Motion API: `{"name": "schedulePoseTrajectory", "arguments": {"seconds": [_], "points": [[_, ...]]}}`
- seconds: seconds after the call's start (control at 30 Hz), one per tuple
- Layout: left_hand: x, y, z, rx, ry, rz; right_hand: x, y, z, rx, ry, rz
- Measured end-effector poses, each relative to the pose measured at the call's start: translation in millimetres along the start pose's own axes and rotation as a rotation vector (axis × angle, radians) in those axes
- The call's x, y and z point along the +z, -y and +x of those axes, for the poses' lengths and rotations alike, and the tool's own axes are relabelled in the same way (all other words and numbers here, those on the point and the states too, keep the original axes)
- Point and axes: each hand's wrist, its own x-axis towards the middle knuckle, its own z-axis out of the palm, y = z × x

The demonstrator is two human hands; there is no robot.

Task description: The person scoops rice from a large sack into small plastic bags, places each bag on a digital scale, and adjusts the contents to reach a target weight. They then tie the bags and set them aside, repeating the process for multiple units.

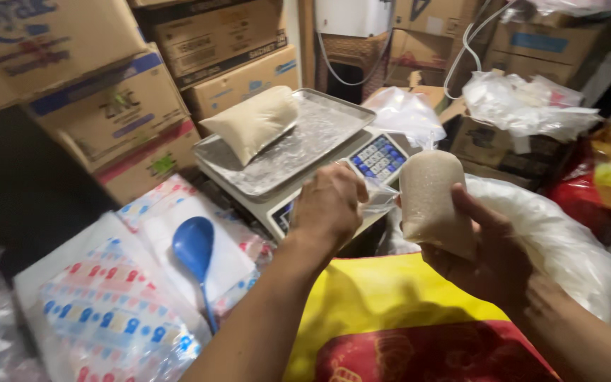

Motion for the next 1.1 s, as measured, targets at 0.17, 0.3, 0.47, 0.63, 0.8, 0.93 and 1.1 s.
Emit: {"name": "schedulePoseTrajectory", "arguments": {"seconds": [0.17,0.3,0.47,0.63,0.8,0.93,1.1], "points": [[42.5,-20.7,10.4,0.190,0.094,0.112,-27.2,11.9,-22.5,-0.067,-0.077,0.003],[72.1,-42.9,16.3,0.190,0.238,0.051,-47.5,15.8,-48.4,-0.097,-0.072,0.113],[107.5,-73.5,27.9,0.143,0.306,0.081,-62.7,1.2,-85.9,-0.163,-0.480,0.179],[150.5,-118.1,27.1,0.199,0.345,-0.042,-112.9,-22.1,-124.0,-0.048,-0.831,0.240],[175.4,-159.7,21.6,0.270,0.459,-0.177,-229.4,4.4,-177.5,-0.028,-0.946,0.230],[179.0,-174.4,14.1,0.264,0.483,-0.264,-290.3,77.3,-211.7,-0.390,-1.215,-0.011],[176.4,-170.2,3.8,0.231,0.474,-0.313,-255.3,106.6,-203.8,-0.587,-1.225,-0.307]]}}
